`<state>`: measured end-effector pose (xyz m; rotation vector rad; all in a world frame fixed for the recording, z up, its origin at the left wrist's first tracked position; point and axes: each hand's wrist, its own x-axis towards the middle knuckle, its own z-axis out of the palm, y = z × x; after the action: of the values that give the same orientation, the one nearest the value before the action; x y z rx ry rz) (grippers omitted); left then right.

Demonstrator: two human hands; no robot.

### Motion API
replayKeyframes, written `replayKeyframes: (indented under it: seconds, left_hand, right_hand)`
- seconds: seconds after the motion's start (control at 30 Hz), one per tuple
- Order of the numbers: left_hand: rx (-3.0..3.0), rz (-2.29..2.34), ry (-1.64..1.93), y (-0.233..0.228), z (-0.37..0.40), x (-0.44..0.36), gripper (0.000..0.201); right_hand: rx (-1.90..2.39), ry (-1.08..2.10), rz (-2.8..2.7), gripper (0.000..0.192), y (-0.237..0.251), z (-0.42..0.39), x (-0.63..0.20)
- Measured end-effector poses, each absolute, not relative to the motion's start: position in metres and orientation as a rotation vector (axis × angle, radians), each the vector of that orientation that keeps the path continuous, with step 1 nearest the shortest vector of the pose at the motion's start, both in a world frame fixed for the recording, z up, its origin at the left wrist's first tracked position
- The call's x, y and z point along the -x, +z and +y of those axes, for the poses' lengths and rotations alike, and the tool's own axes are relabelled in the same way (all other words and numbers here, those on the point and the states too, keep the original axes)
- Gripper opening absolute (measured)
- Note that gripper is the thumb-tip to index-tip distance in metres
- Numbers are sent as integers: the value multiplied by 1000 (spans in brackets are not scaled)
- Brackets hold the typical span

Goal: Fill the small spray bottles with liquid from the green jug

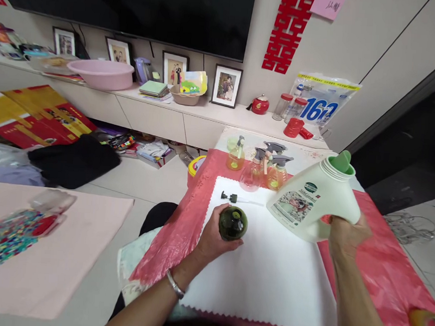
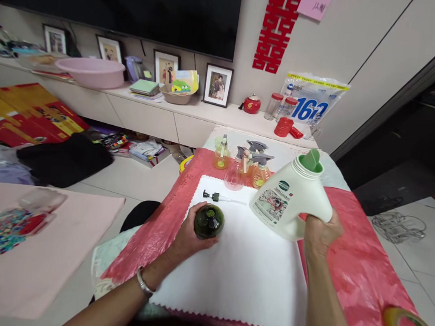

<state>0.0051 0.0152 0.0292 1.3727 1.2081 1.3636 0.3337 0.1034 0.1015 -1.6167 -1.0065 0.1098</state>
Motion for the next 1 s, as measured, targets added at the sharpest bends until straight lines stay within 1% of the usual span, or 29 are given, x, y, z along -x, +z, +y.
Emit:
replayKeyframes:
  seconds: [0.1,0.17,0.23,0.27,0.3,0.33,0.37,0.4,0.47,0.5,0.53,0.6,0.63,0.73,0.9,1.0]
  left_hand:
    - [-1351,1195,1369,28,16,-5,107]
    - [-1334,1191,1379,28,17,-5,110]
    - [-1323,1184,1381,29,17,-6,109]
    - [-1324,1181,1377,30,16,-6,107]
    - [-1329,1181,1371,31,16,-6,105]
    - [-1335,1185,1367,31,16,-7,104]
    - [-1341,1193,1364,32,15,-7,104]
    - [-1346,1202,1362,32,15,-8,103]
    - [-1346,1210,1361,31,14,-8,103]
    - [-1344,1205,1365,31,14,-9,103]
    - [-1342,1198,1372,31,15,-9,103]
    - [-1347,1191,1391,31,15,-9,102]
    - [-1352,1192,1399,31,15,-9,101]
    - [-1355,1203,1388,32,16,-9,102]
    - [-1326,1217,1365,36,16,-8,102]
    - [-1336,1194,1381,37,17,-8,102]
  right_hand:
    - [1670,148,-1071,52,109,93,-338]
    - [1703,173,-1149,62,116,79,-338]
    - [1699,98,-1234,73,122,58,-332]
    - [1671,-18,-1272,77,125,46,-326]
    - [1629,-180,-1291,76,127,34,-318]
    - [1555,-316,-1315,69,128,23,-308]
    - [1464,-408,-1373,59,128,15,-297]
    - [1384,-393,-1474,45,128,10,-286]
    - [1197,-214,-1736,23,125,14,-262]
    - [1127,-67,-1846,18,122,22,-251]
    - [1088,78,-1930,18,119,35,-240]
    - [1088,406,-2057,24,110,68,-222]
    - [1090,495,-2126,27,105,86,-213]
    - [1076,656,-2296,25,91,134,-187]
    - [1109,820,-2507,35,72,168,-150]
    - [1151,844,-2494,28,69,167,-142]
